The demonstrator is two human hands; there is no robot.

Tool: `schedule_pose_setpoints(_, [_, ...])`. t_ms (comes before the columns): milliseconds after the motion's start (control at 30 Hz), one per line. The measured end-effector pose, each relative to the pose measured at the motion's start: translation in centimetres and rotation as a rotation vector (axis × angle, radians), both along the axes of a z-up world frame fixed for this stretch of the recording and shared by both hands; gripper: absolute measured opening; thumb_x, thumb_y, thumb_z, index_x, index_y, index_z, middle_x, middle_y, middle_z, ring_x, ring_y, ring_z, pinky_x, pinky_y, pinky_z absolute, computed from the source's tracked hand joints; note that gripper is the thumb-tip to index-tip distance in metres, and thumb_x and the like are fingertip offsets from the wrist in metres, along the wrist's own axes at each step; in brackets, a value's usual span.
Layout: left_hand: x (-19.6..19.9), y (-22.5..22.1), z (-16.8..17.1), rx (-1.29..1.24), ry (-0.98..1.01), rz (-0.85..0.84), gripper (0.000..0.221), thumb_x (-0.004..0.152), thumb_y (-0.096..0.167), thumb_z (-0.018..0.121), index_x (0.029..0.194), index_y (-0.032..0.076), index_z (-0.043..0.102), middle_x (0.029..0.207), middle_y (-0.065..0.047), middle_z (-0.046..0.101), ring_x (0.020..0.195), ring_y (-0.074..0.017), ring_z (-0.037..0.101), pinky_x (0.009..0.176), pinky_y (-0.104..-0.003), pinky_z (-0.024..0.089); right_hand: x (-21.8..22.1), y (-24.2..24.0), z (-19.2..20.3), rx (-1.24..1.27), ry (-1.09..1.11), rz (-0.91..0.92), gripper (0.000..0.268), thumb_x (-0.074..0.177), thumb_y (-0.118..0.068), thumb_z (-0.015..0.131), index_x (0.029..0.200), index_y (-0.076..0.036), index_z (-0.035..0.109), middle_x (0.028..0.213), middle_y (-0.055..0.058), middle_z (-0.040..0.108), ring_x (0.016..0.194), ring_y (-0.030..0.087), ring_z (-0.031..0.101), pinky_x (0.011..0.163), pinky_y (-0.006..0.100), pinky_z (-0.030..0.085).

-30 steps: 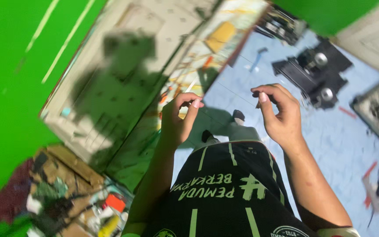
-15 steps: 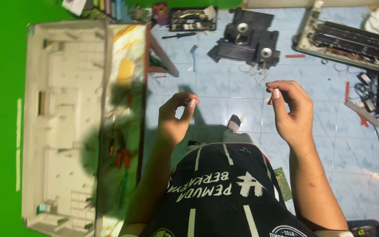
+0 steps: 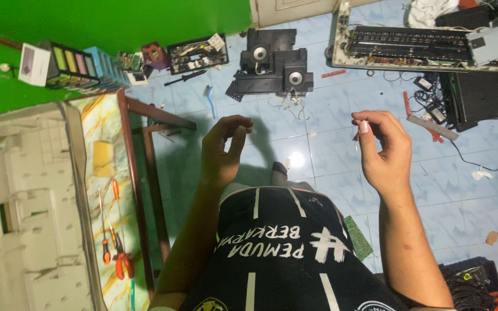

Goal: The person handles speaker components, assembles them into a black plastic housing, and organizes small parts inside a red case.

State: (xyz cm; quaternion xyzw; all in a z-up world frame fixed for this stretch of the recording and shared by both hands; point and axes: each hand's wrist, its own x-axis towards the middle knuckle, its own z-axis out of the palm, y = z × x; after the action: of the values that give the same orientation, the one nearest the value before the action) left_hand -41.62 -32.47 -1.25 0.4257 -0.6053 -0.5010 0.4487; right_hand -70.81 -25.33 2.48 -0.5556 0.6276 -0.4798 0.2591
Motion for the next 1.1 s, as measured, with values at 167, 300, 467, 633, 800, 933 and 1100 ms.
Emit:
schedule_pose_setpoints(167, [-1.8, -2.4, -0.3, 0.008, 0.026, -0.054, 0.019, 0.107, 0.007, 0.059, 0.124, 0.001, 0.063, 0.116, -0.007, 0.071, 0.106, -0.0142, 0.069, 0.097, -0.029, 0.055, -2.0, -1.0, -0.6, 0.000, 0.019, -0.037, 0.015, 0.110, 0.001, 0.057, 0.121, 0.004, 0.067, 0.111, 0.013, 0.067, 0.094, 0.016, 0.067, 0.085, 0.027, 0.054])
schedule_pose_setpoints(300, [-2.9, -5.2, -0.1, 0.242, -0.010, -0.034, 0.019, 0.103, 0.009, 0.058, 0.121, 0.003, 0.064, 0.115, -0.005, 0.071, 0.103, -0.0129, 0.068, 0.072, -0.030, 0.055, -2.4, -2.6, -0.8, 0.009, 0.034, -0.081, 0.014, 0.110, 0.001, 0.057, 0.121, 0.004, 0.066, 0.110, 0.013, 0.068, 0.099, 0.017, 0.069, 0.086, 0.027, 0.055])
schedule_pose_setpoints(467, [-3.2, -10.3, -0.6, 0.163, 0.026, -0.113, 0.017, 0.110, 0.010, 0.055, 0.124, 0.003, 0.063, 0.116, -0.006, 0.071, 0.107, -0.0141, 0.068, 0.095, -0.030, 0.055, -1.6, -6.1, -1.1, 0.009, 0.069, -0.132, 0.013, 0.110, 0.001, 0.057, 0.120, 0.004, 0.066, 0.111, 0.013, 0.068, 0.101, 0.018, 0.070, 0.088, 0.028, 0.056])
schedule_pose_setpoints(633, [-3.5, -16.4, -1.5, 0.172, 0.027, -0.231, 0.020, 0.109, 0.011, 0.055, 0.126, 0.002, 0.062, 0.120, -0.007, 0.070, 0.111, -0.0154, 0.068, 0.101, -0.030, 0.052, -0.6, -10.2, -1.8, 0.085, 0.063, -0.221, 0.014, 0.109, 0.000, 0.059, 0.120, 0.003, 0.067, 0.106, 0.013, 0.069, 0.091, 0.017, 0.068, 0.085, 0.029, 0.054])
schedule_pose_setpoints(800, [-4.0, -21.0, -2.5, 0.214, 0.005, -0.294, 0.022, 0.110, 0.012, 0.054, 0.129, 0.002, 0.059, 0.124, -0.008, 0.070, 0.118, -0.0172, 0.068, 0.104, -0.030, 0.052, 0.1, -13.7, -2.5, 0.092, 0.028, -0.220, 0.014, 0.110, 0.000, 0.059, 0.123, 0.004, 0.064, 0.113, 0.013, 0.067, 0.096, 0.017, 0.069, 0.088, 0.029, 0.054])
schedule_pose_setpoints(933, [-5.4, -23.7, -3.3, 0.182, 0.022, -0.311, 0.024, 0.110, 0.013, 0.054, 0.131, 0.001, 0.058, 0.127, -0.012, 0.069, 0.121, -0.0190, 0.067, 0.108, -0.032, 0.051, -1.1, -16.1, -3.3, 0.116, -0.025, -0.217, 0.016, 0.110, 0.002, 0.055, 0.124, 0.004, 0.063, 0.117, 0.013, 0.066, 0.099, 0.017, 0.069, 0.091, 0.029, 0.055])
schedule_pose_setpoints(1100, [-8.2, -25.6, -5.1, 0.228, 0.045, -0.281, 0.023, 0.112, 0.012, 0.054, 0.130, 0.000, 0.059, 0.127, -0.012, 0.069, 0.122, -0.0193, 0.066, 0.109, -0.033, 0.050, -4.8, -19.3, -5.1, 0.137, -0.029, -0.185, 0.016, 0.110, 0.004, 0.055, 0.123, 0.003, 0.064, 0.116, 0.013, 0.067, 0.103, 0.018, 0.067, 0.096, 0.029, 0.054])
